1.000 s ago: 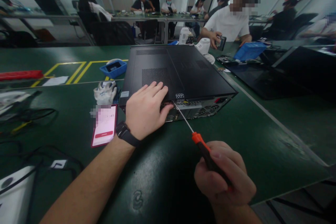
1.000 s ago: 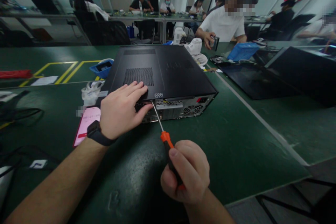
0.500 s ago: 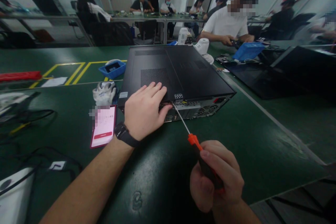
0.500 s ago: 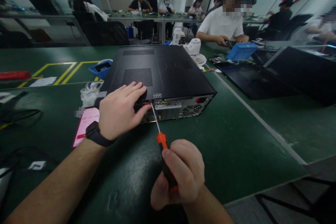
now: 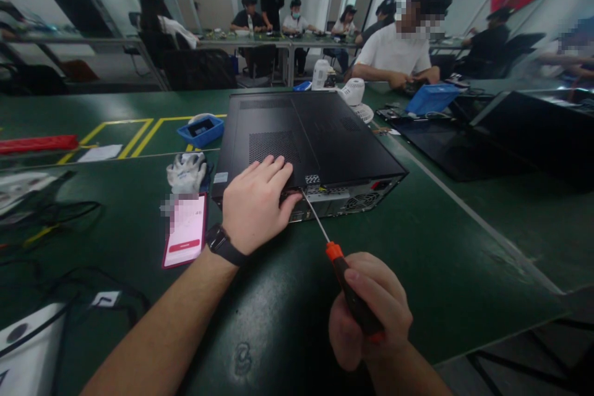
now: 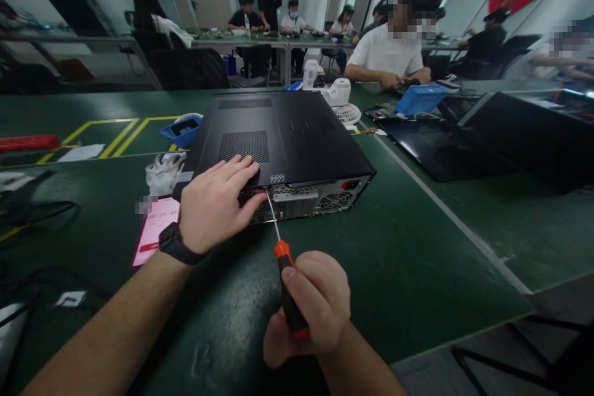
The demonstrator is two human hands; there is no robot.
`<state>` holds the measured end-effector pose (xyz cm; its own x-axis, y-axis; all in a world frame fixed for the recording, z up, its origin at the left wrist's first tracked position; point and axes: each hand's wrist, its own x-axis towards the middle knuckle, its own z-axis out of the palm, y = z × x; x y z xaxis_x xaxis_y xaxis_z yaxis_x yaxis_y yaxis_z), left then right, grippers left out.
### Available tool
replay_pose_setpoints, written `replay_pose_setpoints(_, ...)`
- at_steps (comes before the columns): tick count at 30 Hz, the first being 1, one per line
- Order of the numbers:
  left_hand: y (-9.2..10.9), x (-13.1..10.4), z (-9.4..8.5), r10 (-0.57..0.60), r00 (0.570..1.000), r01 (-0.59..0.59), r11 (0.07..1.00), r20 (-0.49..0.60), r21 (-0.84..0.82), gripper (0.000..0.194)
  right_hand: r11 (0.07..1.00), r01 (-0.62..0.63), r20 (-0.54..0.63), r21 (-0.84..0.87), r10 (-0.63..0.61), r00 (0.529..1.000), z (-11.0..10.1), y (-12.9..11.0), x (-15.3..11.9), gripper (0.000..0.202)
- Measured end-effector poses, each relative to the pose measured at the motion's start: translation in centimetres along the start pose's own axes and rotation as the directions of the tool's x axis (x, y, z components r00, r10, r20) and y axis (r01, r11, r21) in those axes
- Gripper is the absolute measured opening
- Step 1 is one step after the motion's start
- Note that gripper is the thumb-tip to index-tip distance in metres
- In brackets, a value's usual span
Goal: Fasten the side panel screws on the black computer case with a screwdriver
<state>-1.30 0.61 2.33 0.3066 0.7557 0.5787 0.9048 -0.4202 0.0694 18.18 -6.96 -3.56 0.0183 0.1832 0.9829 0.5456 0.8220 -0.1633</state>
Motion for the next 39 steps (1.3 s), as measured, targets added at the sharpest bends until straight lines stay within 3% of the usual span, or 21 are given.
replay_pose_setpoints(11,0.0,0.0,0.0,0.005,1.000,-0.005,1.000,0.005,-0.007,0.045,0.999,-0.033,0.083,-0.013,0.034,0.996,-1.2,-0.1,-1.1,0.035)
replay_pose_setpoints(16,0.0,0.0,0.1,0.011,1.000,-0.011,1.000,-0.007,-0.008,0.045,0.999,-0.044,0.010,-0.009,0.044,0.999,-0.6,-0.3,-1.0,0.027)
replay_pose_setpoints(22,0.0,0.0,0.0,0.012,1.000,-0.012,1.000,-0.003,-0.007,0.045,0.999,-0.046,-0.065,0.002,0.046,0.997,-0.4,0.3,-2.4,0.034)
replay_pose_setpoints(32,-0.1,0.0,0.2,0.018,1.000,-0.018,1.000,-0.019,-0.005,0.045,0.996,-0.051,-0.078,0.070,0.056,0.995,0.2,0.3,-2.8,0.029)
replay_pose_setpoints(39,-0.1,0.0,0.2,0.011,1.000,-0.011,1.000,-0.009,-0.001,0.044,0.999,-0.030,-0.112,-0.023,0.027,0.993,-0.2,0.8,-3.2,0.033)
